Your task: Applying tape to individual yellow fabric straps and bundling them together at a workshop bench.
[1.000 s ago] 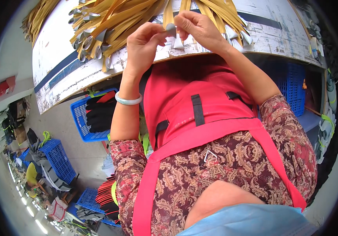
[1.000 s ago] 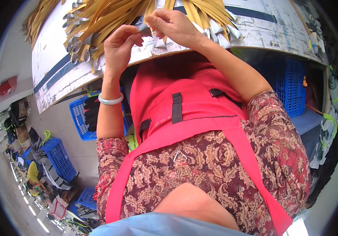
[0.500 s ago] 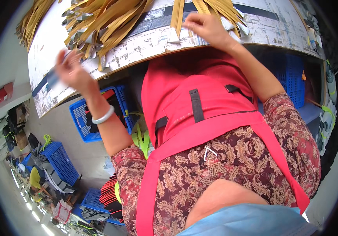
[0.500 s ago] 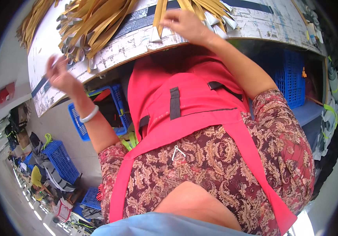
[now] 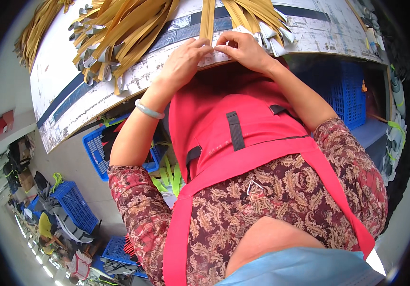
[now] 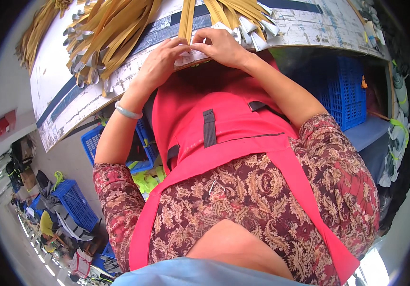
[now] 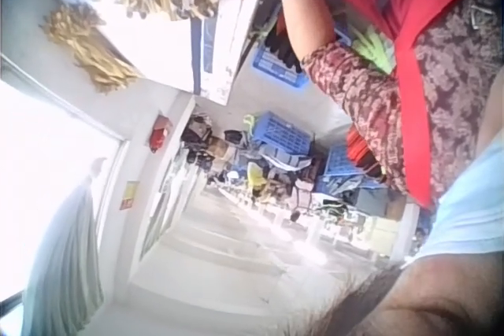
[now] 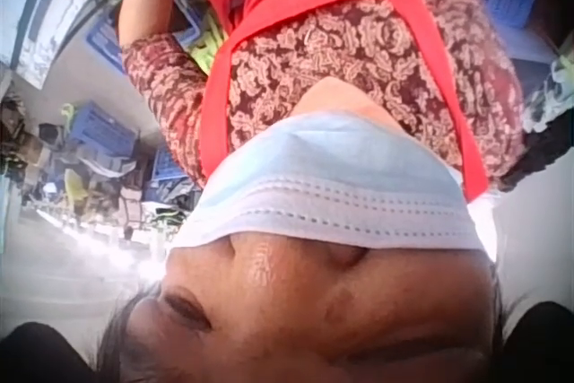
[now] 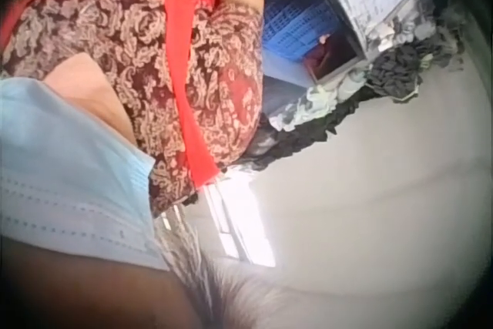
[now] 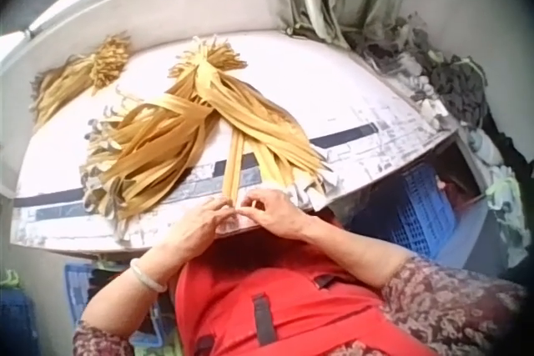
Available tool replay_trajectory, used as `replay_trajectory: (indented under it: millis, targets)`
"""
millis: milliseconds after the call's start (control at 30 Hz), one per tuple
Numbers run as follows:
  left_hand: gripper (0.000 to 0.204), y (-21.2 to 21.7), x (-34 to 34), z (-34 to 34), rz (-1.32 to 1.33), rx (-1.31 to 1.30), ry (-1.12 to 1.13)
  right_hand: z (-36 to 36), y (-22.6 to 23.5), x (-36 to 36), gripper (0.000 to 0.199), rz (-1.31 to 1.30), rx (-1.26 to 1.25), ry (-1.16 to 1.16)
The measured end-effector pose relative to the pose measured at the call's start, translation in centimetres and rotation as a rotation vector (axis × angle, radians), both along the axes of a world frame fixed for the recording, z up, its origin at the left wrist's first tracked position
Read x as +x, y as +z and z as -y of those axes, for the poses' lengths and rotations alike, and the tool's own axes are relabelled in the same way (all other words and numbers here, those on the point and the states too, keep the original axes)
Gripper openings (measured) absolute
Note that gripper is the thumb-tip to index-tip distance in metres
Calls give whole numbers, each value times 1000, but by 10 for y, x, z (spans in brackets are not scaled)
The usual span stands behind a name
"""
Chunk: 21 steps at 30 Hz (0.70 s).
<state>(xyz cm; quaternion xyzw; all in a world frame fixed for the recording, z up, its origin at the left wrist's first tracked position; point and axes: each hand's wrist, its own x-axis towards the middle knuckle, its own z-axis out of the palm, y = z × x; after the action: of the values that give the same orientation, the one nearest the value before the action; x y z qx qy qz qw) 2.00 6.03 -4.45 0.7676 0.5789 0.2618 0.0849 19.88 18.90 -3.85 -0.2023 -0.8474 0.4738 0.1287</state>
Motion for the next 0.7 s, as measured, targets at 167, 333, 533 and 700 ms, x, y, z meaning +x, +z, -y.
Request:
replay_trajectory:
  millis: [167,333,533,700]
  targets:
    - [19,5,-11,-7,194,-88,115,-2,3,-5,15,-24,-186,-23]
    - [3,-2,-3,3,315,65,232,-5,6,-15,16,-26,-288,-29]
    - [9,-1,-8,10,351,22,215,-5,-4,-23,17,-12,-176,62]
    - [13,11,-18,17,1092,-262,153,-3,24,-35,19,-143,-412,276]
